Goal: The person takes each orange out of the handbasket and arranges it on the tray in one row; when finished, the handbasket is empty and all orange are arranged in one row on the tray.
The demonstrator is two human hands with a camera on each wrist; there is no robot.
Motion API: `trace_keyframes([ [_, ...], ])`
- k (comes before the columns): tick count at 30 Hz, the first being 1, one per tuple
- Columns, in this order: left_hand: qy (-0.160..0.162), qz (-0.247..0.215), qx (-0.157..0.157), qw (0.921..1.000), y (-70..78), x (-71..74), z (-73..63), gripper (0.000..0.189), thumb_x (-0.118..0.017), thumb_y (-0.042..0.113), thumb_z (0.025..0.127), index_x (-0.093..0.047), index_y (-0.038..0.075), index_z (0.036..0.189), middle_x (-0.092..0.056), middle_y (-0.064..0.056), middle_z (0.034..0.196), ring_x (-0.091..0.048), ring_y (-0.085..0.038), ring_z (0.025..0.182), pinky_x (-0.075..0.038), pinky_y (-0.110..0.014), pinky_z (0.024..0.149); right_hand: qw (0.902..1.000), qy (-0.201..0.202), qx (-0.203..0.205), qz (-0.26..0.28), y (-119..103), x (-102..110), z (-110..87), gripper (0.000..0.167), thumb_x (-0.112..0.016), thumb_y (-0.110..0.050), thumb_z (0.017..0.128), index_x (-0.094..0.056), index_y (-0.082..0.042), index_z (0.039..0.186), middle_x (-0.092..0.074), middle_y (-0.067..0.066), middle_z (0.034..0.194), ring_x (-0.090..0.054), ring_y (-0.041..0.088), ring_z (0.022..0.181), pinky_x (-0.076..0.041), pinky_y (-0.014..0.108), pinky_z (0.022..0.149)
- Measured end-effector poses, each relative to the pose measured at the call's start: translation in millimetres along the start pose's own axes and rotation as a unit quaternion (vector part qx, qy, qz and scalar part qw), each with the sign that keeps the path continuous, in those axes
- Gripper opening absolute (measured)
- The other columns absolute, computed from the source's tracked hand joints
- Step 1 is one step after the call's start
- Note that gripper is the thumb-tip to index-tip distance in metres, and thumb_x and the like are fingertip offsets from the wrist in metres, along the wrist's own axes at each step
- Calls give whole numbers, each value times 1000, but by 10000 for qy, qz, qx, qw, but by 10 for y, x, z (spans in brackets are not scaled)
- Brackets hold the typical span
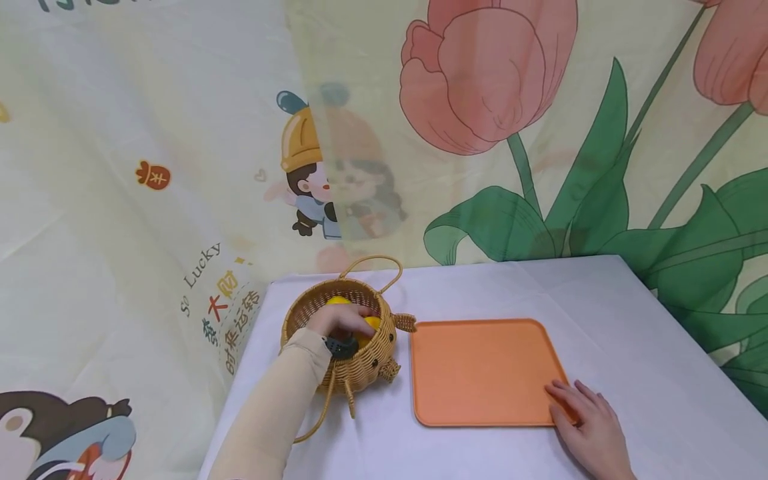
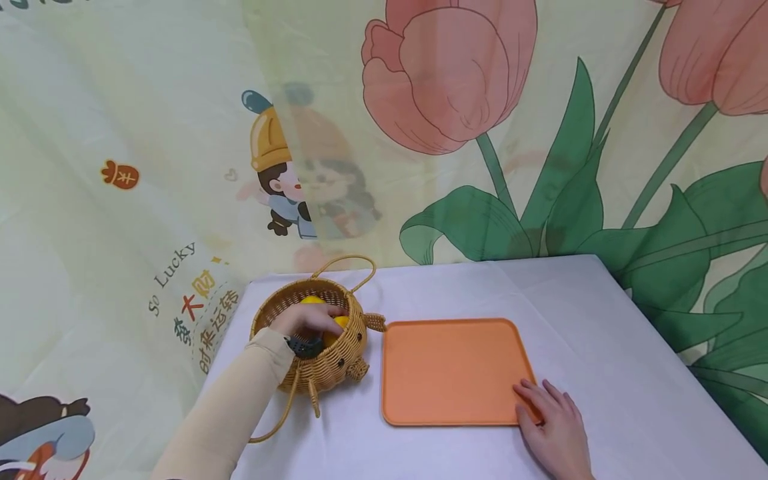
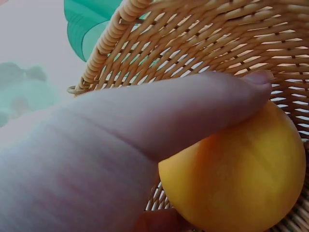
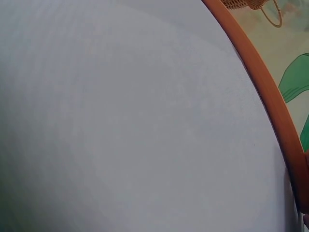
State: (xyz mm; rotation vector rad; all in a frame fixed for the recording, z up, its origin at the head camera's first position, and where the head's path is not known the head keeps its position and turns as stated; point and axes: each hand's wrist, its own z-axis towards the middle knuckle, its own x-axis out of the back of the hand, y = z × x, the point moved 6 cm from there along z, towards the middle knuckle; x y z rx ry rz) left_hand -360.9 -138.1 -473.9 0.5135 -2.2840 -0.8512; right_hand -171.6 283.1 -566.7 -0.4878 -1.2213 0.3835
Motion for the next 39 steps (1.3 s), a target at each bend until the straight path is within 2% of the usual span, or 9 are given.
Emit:
trace_keyframes([
  [4,-9,-50,34,10000,25,-10,-19,62,-71,17,89,-52,5,146,-57,-11,127,-56,-25,108,-49,-39,96,10000,2,9,-12,-6,12,0,35,-71,-10,93,-69,-1,127,-62,25,134,-41,52,131,-6,66,118],
  [7,-95,-97,90,9999,38,-26,-14,60,-65,20,94,-49,5,150,-52,-15,139,-54,-28,120,-46,-42,103,10000,34,26,-30,-10,18,2,35,-72,-10,93,-69,-1,127,-62,25,133,-41,51,131,-6,66,118],
  [13,-507,-414,292,9974,42,-73,-3,61,-45,21,106,-28,-3,159,-26,-21,165,-25,-40,150,-27,-49,119,10000,42,25,-52,-14,8,8,35,-72,-8,92,-69,0,127,-62,26,133,-40,51,132,-6,65,119],
  [18,-808,66,521,9953,22,-78,-23,42,-51,21,101,-56,-2,135,-55,-17,139,-50,-31,132,-41,-41,111,10000,39,27,-52,-13,3,9,36,-72,-8,93,-69,0,127,-62,25,134,-40,51,132,-5,64,119],
  [21,-696,425,604,9948,-1,-49,-31,28,-60,25,95,-62,0,109,-62,-13,112,-60,-24,108,-49,-36,99,9999,72,58,-66,-13,-1,4,35,-72,-9,92,-69,-1,127,-62,25,133,-40,50,132,-6,63,119],
  [27,-70,873,687,9938,-24,44,-55,46,-73,27,85,-56,-2,116,-58,-14,113,-60,-25,103,-51,-39,96,9999,98,62,-68,-7,-9,-2,35,-72,-10,92,-69,-1,126,-63,25,133,-41,51,131,-6,63,120],
  [31,94,808,649,9946,6,57,-64,36,-75,20,82,-54,2,104,-57,-14,106,-59,-25,98,-52,-40,93,10000,31,-22,-83,8,-24,-3,36,-72,-10,93,-68,0,128,-61,26,134,-39,51,132,-3,63,120],
  [36,136,466,604,9970,70,73,-109,57,-80,11,79,-51,-5,126,-54,-18,122,-58,-33,113,-51,-45,97,9999,12,-52,-120,19,-32,-4,37,-72,-10,93,-68,1,128,-60,27,135,-38,51,133,-2,62,120],
  [39,239,522,427,9974,156,121,-183,77,-84,13,79,-45,-7,142,-54,-18,127,-61,-34,110,-55,-46,91,9999,50,-10,-122,15,-19,-2,37,-72,-9,92,-68,1,127,-61,26,134,-39,51,132,-3,63,120],
])
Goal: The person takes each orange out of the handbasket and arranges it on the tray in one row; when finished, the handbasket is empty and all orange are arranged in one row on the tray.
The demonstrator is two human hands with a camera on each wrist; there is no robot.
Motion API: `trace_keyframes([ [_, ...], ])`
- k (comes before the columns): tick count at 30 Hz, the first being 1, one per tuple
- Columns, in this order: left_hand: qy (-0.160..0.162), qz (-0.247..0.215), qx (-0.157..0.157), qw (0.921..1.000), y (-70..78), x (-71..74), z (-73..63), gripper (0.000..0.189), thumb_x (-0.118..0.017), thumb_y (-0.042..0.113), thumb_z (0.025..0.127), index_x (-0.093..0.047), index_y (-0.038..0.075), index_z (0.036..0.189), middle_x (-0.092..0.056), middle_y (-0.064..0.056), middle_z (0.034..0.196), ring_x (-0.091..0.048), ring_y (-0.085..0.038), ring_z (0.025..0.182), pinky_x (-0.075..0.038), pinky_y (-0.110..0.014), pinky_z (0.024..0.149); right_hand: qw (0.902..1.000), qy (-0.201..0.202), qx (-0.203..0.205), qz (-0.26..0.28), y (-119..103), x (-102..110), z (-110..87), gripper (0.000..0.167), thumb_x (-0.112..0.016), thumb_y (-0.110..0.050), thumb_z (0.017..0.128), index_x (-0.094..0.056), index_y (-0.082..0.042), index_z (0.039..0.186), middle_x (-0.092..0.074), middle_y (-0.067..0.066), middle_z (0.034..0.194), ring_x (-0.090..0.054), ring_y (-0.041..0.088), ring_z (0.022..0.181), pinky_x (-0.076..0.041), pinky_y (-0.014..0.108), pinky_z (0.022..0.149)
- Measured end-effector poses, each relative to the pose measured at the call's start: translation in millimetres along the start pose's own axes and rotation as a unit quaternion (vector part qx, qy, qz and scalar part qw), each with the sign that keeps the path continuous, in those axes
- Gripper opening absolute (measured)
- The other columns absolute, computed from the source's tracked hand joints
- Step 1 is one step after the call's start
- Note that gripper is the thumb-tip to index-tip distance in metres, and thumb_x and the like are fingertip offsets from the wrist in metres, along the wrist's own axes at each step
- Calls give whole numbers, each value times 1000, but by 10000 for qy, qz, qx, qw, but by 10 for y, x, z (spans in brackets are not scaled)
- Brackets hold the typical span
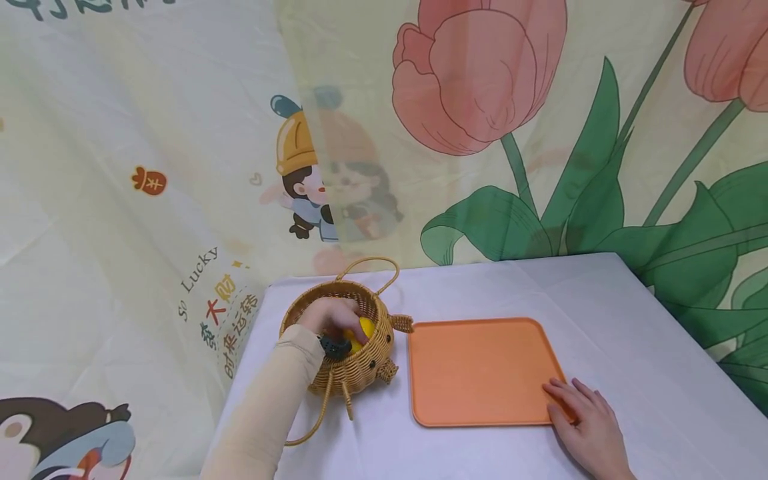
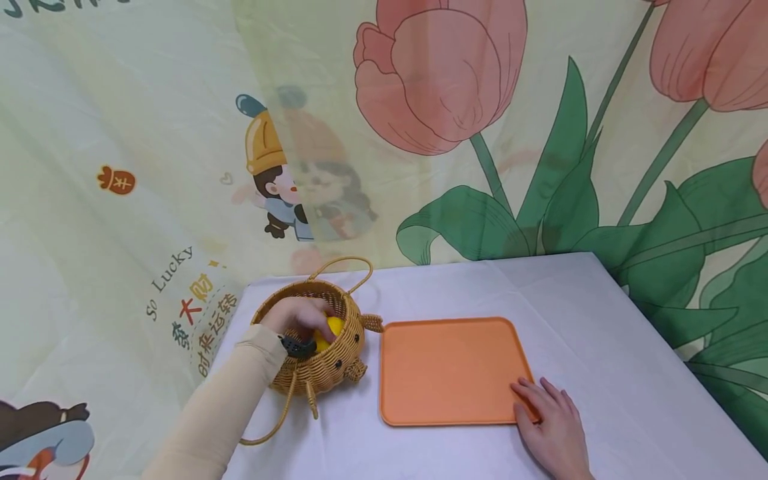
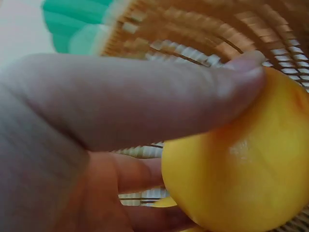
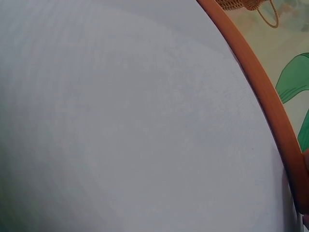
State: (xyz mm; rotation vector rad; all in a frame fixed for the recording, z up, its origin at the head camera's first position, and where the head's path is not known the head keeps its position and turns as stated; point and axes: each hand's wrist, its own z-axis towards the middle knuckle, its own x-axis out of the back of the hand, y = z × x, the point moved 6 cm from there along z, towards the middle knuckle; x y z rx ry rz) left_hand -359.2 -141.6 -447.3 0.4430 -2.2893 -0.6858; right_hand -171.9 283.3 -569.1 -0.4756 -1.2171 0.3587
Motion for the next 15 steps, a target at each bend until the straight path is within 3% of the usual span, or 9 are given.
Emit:
trace_keyframes([
  [4,417,-80,-451,9981,115,135,-170,78,-87,20,79,-47,-4,142,-57,-15,120,-63,-27,91,-58,-40,77,9999,107,87,26,-3,32,14,36,-72,-8,92,-69,0,126,-62,26,133,-40,51,131,-5,64,119],
  [7,876,-19,-990,9912,182,272,-349,74,-87,24,80,-51,-2,138,-59,-14,120,-60,-26,93,-55,-40,79,9997,197,150,66,-2,39,27,35,-72,-8,91,-70,0,125,-63,25,132,-41,51,130,-6,64,119],
  [11,1693,325,-1745,9694,298,435,-704,73,-85,27,82,-50,1,141,-59,-16,128,-58,-30,107,-50,-44,91,9997,184,139,88,-1,22,28,34,-72,-9,92,-70,-1,125,-63,24,133,-41,51,131,-6,63,120],
  [15,2280,79,-2353,9448,466,399,-1059,73,-83,27,86,-45,8,145,-56,-19,133,-60,-35,112,-52,-47,92,9999,-97,-2,99,3,-24,1,36,-71,-11,94,-69,-1,128,-61,25,136,-39,51,133,-4,64,119],
])
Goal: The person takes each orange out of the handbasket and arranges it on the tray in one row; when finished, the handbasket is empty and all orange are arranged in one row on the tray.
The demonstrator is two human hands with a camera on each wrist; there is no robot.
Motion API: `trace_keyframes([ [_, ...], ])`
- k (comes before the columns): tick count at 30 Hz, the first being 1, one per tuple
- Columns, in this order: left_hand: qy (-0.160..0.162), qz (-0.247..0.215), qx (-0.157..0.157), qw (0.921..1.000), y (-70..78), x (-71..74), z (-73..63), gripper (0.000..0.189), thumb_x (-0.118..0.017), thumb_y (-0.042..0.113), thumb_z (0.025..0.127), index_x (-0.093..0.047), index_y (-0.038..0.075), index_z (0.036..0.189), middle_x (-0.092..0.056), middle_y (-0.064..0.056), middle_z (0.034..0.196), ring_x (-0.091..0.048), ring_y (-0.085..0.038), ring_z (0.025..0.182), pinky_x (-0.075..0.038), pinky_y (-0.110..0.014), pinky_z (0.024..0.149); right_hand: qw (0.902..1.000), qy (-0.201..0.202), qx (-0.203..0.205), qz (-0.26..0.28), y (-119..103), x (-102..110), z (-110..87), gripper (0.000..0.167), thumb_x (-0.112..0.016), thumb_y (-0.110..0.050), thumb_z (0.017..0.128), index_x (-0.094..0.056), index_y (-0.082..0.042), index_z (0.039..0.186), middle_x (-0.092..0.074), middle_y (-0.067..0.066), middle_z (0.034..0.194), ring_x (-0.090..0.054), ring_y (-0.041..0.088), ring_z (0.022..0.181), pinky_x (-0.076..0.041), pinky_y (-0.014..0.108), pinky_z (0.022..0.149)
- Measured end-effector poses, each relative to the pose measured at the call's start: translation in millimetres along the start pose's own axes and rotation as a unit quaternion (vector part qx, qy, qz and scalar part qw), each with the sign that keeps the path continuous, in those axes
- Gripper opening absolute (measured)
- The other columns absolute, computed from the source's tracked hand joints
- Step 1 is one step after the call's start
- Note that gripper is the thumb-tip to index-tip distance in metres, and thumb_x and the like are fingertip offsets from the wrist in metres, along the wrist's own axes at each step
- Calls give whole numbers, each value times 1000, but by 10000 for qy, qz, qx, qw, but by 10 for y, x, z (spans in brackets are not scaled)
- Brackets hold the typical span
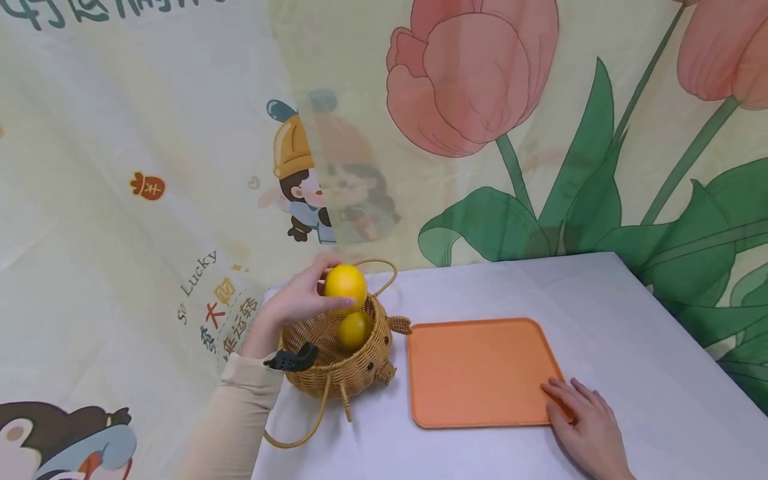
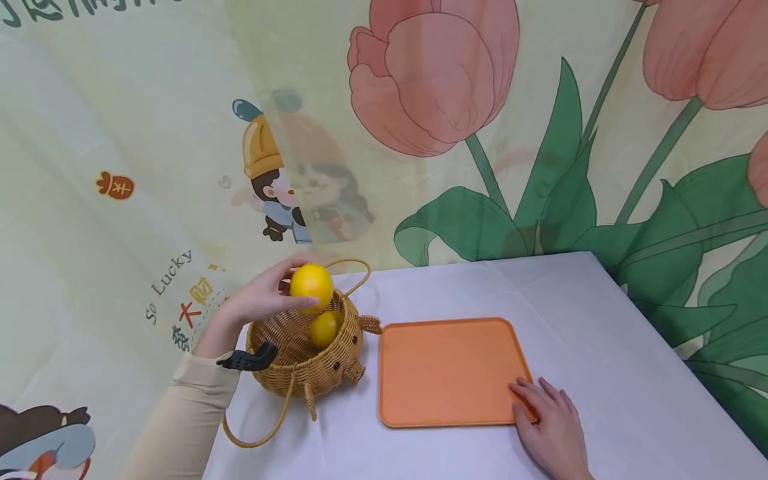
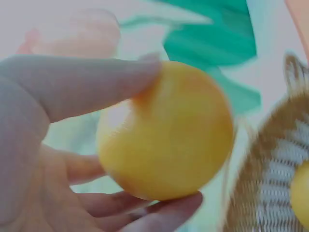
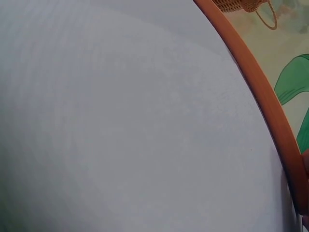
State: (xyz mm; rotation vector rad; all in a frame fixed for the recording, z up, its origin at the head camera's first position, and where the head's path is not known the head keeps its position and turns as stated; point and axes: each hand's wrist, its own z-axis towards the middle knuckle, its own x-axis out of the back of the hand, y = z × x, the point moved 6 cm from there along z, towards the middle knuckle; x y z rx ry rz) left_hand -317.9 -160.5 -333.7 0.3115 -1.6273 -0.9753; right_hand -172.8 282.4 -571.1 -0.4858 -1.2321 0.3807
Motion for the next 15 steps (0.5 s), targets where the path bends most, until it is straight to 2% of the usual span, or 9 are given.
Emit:
trace_keyframes([
  [3,164,-282,-295,9990,248,-195,-67,74,-84,27,86,-45,11,147,-57,-15,132,-62,-32,110,-55,-43,90,9998,-180,-69,-2,3,-16,-24,37,-71,-13,94,-69,-2,130,-61,25,136,-38,51,134,-5,65,119],
  [6,112,-345,-521,9980,487,-589,-16,79,-86,28,85,-44,12,150,-58,-8,133,-63,-25,107,-56,-37,87,9998,-198,-30,-11,-9,-21,-25,37,-72,-13,94,-69,-3,129,-61,24,136,-37,50,135,-6,64,119],
  [10,-80,78,-774,9969,695,-1286,234,81,-85,35,84,-45,10,150,-59,-6,132,-61,-20,103,-54,-34,86,9999,-93,4,-44,-9,-2,-12,37,-72,-11,93,-69,-2,129,-62,24,136,-37,50,136,-5,63,120],
  [13,-178,469,-714,9962,702,-1802,493,80,-84,39,83,-47,11,148,-60,-6,129,-58,-19,103,-50,-34,84,9999,-73,-43,-58,-2,21,-13,37,-72,-11,93,-69,-1,129,-61,24,136,-37,50,136,-5,63,119],
  [15,-220,570,-505,9969,668,-2093,665,80,-84,40,83,-47,11,147,-60,-8,127,-56,-19,102,-49,-33,83,9999,-73,-86,-62,0,37,-18,38,-72,-10,93,-69,-1,129,-61,24,136,-37,50,136,-6,63,119],
])
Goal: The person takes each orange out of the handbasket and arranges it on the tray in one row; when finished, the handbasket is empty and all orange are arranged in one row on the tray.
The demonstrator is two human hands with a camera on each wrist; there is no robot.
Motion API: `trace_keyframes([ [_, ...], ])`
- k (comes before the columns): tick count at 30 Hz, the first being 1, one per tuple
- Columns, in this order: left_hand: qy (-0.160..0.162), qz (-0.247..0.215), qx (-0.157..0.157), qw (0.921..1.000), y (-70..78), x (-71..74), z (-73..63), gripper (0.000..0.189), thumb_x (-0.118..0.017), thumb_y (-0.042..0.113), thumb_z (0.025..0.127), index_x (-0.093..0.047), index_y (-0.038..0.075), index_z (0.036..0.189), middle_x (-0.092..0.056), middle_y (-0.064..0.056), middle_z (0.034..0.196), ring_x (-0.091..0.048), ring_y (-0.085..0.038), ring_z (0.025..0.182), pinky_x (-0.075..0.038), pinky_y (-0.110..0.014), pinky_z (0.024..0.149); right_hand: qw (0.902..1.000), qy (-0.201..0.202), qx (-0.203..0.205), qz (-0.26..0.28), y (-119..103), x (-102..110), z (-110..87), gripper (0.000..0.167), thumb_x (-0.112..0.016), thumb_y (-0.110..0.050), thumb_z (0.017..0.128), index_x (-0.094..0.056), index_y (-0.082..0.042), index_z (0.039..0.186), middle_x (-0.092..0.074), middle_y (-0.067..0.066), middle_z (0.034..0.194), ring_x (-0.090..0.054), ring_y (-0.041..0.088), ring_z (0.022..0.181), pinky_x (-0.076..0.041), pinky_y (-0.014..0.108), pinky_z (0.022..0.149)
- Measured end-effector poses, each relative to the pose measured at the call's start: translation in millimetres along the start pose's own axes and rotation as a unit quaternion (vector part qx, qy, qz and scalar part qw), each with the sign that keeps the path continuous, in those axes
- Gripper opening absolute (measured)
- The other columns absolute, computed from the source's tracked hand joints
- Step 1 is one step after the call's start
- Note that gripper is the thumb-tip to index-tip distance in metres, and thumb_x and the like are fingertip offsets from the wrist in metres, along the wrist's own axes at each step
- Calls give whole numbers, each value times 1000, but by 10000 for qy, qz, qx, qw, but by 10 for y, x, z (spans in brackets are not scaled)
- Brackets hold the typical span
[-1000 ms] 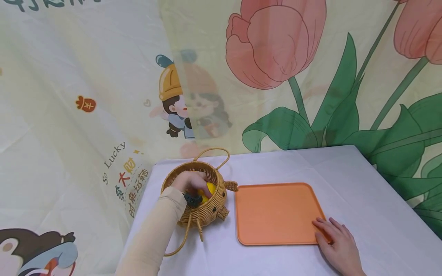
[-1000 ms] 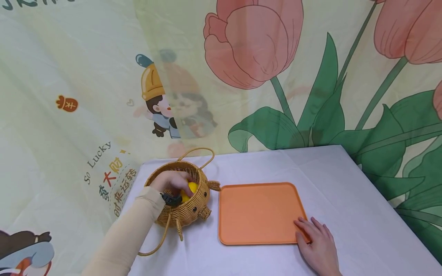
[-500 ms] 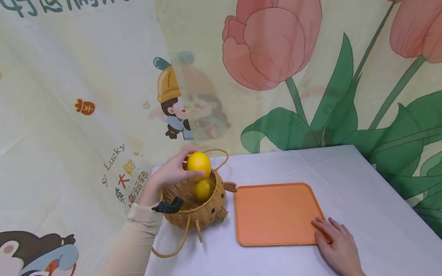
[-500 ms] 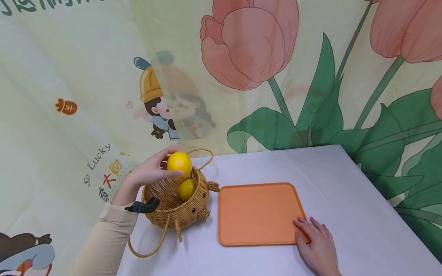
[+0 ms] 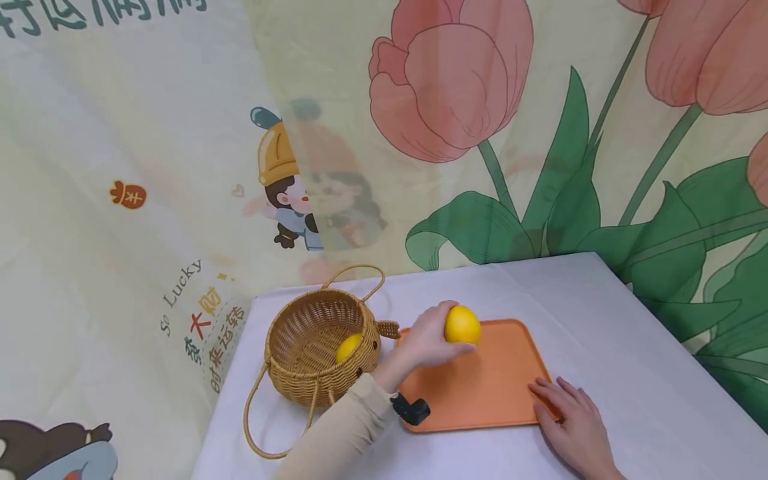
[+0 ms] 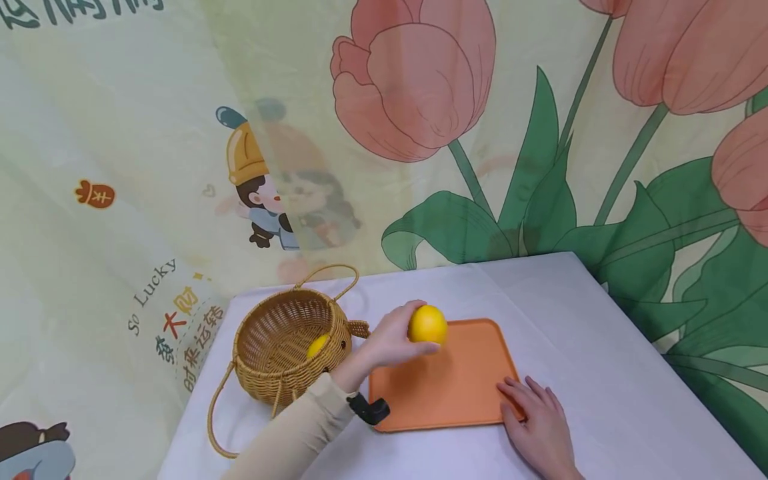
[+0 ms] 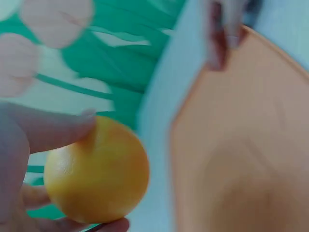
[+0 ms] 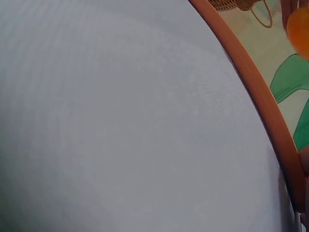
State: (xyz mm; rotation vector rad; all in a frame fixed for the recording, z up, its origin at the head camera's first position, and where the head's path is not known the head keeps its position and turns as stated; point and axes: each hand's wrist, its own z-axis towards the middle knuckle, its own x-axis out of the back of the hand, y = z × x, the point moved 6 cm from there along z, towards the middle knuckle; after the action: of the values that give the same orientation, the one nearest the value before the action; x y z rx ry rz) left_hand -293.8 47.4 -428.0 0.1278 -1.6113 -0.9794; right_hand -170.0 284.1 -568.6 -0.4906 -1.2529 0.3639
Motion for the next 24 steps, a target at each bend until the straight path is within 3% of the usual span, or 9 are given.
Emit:
trace_keyframes([
  [5,11,-124,638,9979,-132,-492,362,79,-83,39,84,-47,10,148,-54,-9,124,-54,-17,94,-49,-31,80,10000,-69,-23,0,-10,7,13,38,-71,-11,93,-68,-1,130,-61,23,137,-37,50,136,-5,64,119],
  [9,144,-201,997,9947,-217,-710,532,79,-81,39,85,-46,11,150,-55,-8,125,-54,-17,95,-49,-31,82,9997,-211,-81,44,-9,-4,13,38,-70,-14,95,-68,-3,131,-61,22,138,-36,49,138,-6,64,119],
  [15,428,-432,1221,9907,-244,-841,614,79,-83,41,85,-47,11,149,-58,-7,125,-56,-19,98,-50,-33,86,9995,-281,-132,37,11,-8,8,38,-70,-17,95,-69,-5,131,-61,21,139,-36,49,139,-8,65,118],
  [24,473,-300,1336,9895,-240,-878,606,81,-81,49,86,-47,13,150,-56,-6,127,-55,-19,99,-50,-34,87,9997,-208,-87,-32,19,-8,19,38,-71,-15,94,-69,-4,131,-61,23,137,-36,50,137,-5,65,119],
])
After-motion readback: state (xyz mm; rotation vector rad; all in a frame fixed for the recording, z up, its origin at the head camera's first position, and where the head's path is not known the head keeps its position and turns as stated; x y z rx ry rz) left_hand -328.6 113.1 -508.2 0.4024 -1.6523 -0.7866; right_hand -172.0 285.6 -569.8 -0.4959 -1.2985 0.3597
